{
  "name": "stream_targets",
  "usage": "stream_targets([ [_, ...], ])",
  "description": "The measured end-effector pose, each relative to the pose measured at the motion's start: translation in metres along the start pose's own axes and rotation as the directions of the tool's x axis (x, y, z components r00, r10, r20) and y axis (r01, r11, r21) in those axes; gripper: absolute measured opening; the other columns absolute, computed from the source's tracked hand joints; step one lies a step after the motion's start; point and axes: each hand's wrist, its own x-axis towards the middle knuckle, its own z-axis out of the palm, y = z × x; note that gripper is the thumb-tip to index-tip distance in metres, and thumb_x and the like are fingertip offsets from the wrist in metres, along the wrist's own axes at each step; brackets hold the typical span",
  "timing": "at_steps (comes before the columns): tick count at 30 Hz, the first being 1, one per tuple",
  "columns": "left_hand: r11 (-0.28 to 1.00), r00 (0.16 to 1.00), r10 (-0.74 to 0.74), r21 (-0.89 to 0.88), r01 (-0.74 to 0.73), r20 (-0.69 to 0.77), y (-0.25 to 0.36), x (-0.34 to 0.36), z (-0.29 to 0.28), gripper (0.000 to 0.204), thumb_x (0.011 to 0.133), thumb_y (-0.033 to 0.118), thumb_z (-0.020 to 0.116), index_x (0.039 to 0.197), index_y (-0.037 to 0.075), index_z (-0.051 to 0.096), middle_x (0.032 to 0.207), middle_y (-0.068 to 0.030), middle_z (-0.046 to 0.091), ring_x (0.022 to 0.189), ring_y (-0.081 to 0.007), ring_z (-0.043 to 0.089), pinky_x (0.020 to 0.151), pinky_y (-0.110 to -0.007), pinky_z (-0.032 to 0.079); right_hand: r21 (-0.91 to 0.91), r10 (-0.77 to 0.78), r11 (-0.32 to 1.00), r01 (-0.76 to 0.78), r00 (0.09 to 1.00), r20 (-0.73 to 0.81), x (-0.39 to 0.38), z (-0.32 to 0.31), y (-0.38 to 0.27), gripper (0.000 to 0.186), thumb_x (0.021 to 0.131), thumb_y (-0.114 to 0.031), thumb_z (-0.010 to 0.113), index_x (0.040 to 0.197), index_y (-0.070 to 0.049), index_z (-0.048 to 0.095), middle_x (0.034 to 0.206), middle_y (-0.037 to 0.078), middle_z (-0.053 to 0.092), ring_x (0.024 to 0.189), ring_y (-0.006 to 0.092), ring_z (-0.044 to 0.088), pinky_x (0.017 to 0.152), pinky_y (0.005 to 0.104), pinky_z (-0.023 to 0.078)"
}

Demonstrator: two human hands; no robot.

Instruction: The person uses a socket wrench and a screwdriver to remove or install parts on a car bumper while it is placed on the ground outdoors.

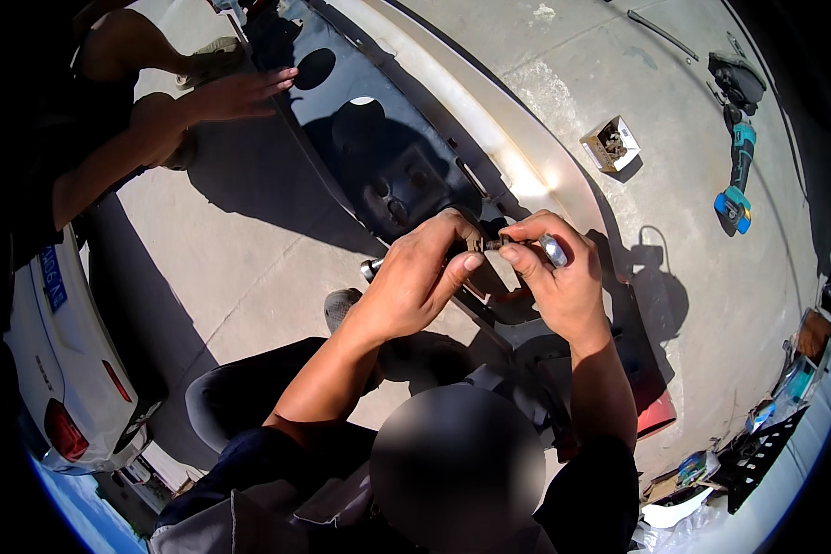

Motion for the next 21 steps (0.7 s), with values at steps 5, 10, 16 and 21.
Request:
stream_targets([
  [5, 0.995, 0.997, 0.08, 0.058, -0.08, -0.004, -0.003, 0.003, 0.0, 0.021, 0.095, 0.021, 0.058, 0.097, 0.001, 0.053, 0.086, -0.0157, 0.056, 0.079, -0.036, 0.057, 0.07, -0.04, 0.046, 0.006, -0.055, 0.998, 0.055, 0.998, -0.015, -0.002, 0.0, 0.006, 0.019, 0.091, -0.013, 0.068, 0.098, 0.003, 0.06, 0.087, 0.008, 0.064, 0.075, 0.0122, 0.059, 0.069, 0.0247, 0.048],
  [10, 0.987, 0.995, -0.056, -0.145, 0.067, 0.079, -0.005, 0.001, 0.0, 0.024, 0.099, 0.024, 0.054, 0.098, 0.001, 0.052, 0.082, -0.0132, 0.057, 0.075, -0.0275, 0.058, 0.069, -0.035, 0.046, 0.108, -0.098, 0.99, 0.095, 0.995, 0.025, -0.004, -0.002, 0.01, 0.017, 0.091, -0.007, 0.067, 0.103, 0.003, 0.059, 0.095, 0.01, 0.061, 0.08, 0.0129, 0.058, 0.071, 0.0247, 0.049],
  [16, 0.983, 0.995, -0.057, -0.171, 0.069, 0.076, -0.006, 0.001, 0.003, 0.024, 0.095, 0.023, 0.059, 0.099, 0.001, 0.052, 0.083, -0.0125, 0.058, 0.076, -0.0263, 0.058, 0.067, -0.035, 0.046, 0.128, -0.114, 0.985, 0.115, 0.993, -0.016, -0.006, 0.003, 0.008, 0.018, 0.091, -0.007, 0.066, 0.103, 0.004, 0.058, 0.098, 0.011, 0.06, 0.085, 0.0134, 0.058, 0.073, 0.0256, 0.049],
  [21, 0.975, 0.983, 0.182, 0.131, -0.181, 0.008, -0.007, 0.005, 0.003, 0.023, 0.086, 0.014, 0.067, 0.098, 0.002, 0.053, 0.091, -0.0133, 0.059, 0.086, -0.0355, 0.058, 0.07, -0.04, 0.048, -0.035, -0.016, 0.999, 0.017, 1.0, 0.023, -0.008, -0.01, 0.008, 0.02, 0.093, -0.015, 0.066, 0.1, 0.001, 0.057, 0.092, 0.009, 0.06, 0.08, 0.0123, 0.058, 0.069, 0.0242, 0.047],
])
